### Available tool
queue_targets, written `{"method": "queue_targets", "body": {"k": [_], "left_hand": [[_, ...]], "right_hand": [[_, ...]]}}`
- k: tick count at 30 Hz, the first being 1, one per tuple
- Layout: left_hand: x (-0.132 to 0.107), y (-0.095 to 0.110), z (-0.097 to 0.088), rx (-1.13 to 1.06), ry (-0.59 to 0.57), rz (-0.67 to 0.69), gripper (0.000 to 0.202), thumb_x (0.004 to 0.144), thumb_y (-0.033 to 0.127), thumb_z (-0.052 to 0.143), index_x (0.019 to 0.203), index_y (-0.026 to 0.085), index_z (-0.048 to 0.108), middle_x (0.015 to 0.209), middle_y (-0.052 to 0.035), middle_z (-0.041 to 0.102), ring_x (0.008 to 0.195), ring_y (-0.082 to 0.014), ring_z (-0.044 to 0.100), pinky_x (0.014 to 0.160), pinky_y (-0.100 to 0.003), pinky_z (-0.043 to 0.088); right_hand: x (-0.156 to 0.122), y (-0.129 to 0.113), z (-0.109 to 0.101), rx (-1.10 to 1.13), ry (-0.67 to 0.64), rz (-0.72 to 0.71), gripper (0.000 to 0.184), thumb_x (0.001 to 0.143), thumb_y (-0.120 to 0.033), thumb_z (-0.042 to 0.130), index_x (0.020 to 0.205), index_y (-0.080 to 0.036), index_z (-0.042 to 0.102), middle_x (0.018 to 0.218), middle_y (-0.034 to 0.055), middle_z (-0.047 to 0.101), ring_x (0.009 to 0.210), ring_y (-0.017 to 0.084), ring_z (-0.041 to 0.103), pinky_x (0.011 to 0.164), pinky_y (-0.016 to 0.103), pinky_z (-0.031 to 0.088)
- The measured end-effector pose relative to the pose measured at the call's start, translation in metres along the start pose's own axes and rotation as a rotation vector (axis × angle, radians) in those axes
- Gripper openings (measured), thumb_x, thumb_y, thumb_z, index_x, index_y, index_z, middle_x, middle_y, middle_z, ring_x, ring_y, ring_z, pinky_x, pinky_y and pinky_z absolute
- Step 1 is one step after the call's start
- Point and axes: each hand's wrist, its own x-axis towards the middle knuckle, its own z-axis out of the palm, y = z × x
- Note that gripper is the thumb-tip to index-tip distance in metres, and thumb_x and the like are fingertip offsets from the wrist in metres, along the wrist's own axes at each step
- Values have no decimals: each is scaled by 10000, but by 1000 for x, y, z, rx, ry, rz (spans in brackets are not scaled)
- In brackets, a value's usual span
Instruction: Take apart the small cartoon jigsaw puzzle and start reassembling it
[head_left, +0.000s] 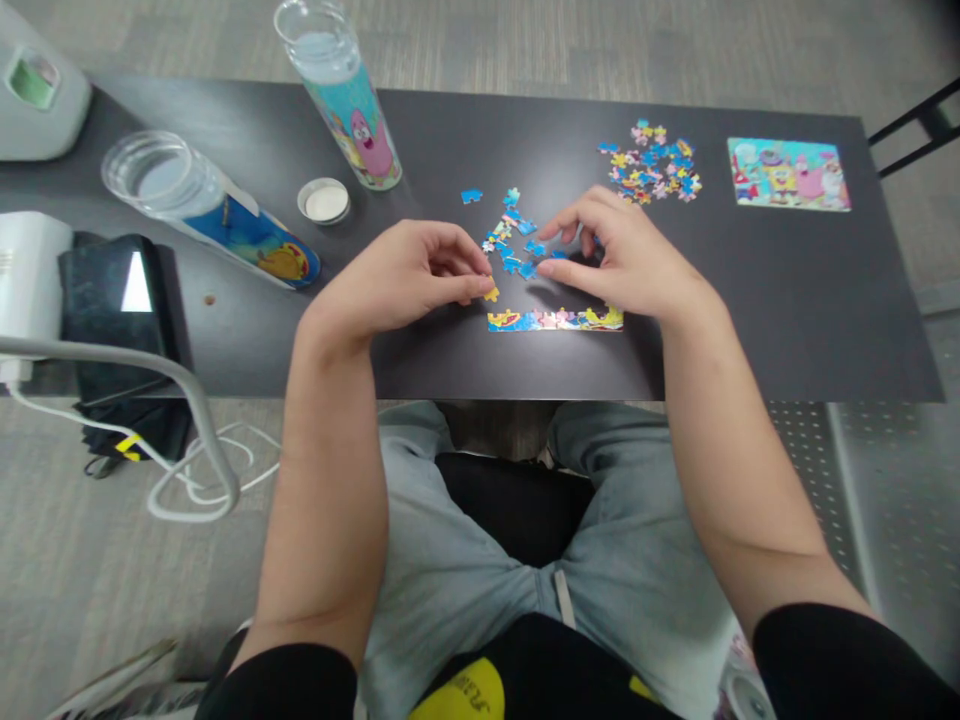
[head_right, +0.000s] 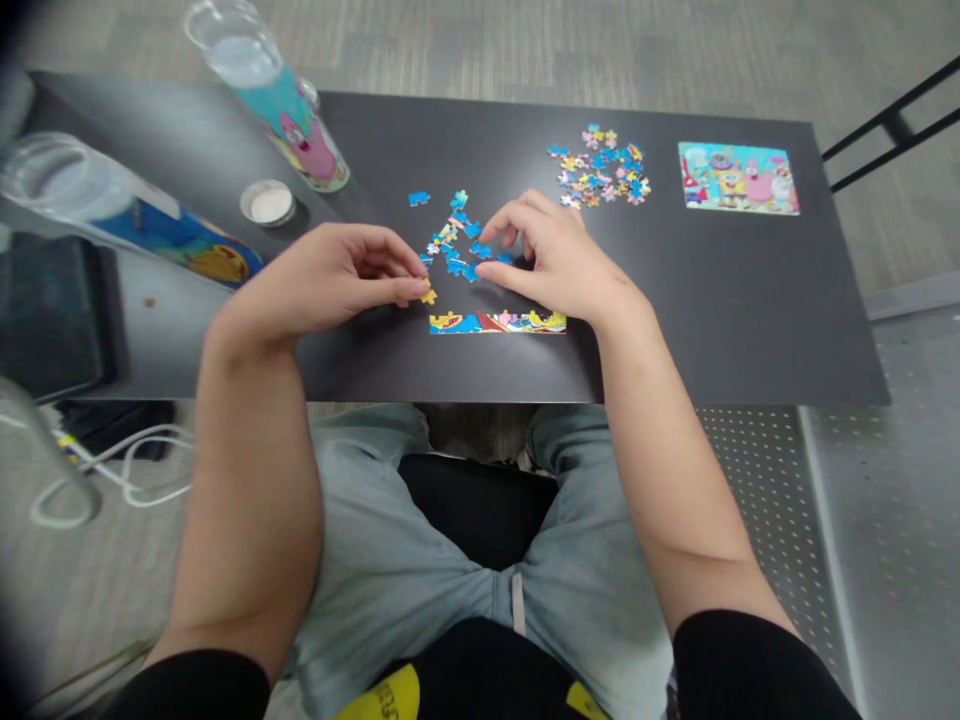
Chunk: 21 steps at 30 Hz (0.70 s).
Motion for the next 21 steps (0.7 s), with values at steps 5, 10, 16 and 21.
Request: {"method": "queue_targets", "body": {"k": [5,10,16,21], "left_hand": [[1,5,5,29,-63,-3,498,890,690,1087,1056,257,907,1034,-22,910,1012,-244,779,1004,-464,671],[3,6,7,103,-62,-27,486,870,729,1034,1038,285,928,995,-26,907,1055,-284,783,944,-480,645],[3,12,10,173,-80,-66,621,813,884,1012,1028,312,907,896,11,869,1038,-273,752,939,-486,625],[7,-1,9,210,-37,27,375,869,650,1016,987,309,911,758,13,750,891,-245,713,842,-441,597]], "right_hand": [[2,-1,4,59,-15,32,587,969,-823,848,1365,-395,918,1282,136,847,1192,446,669,1190,759,561],[1,-2,7,55,-20,61,590,981,-859,824,1387,-440,915,1337,121,874,1241,476,684,1169,762,553],[3,6,10,42,15,-17,567,1051,-734,833,1400,-296,926,1372,163,861,1109,394,708,1176,699,552],[3,5,9,65,-10,39,560,1033,-815,859,1453,-453,942,1316,110,875,1236,485,701,1178,756,576]]}}
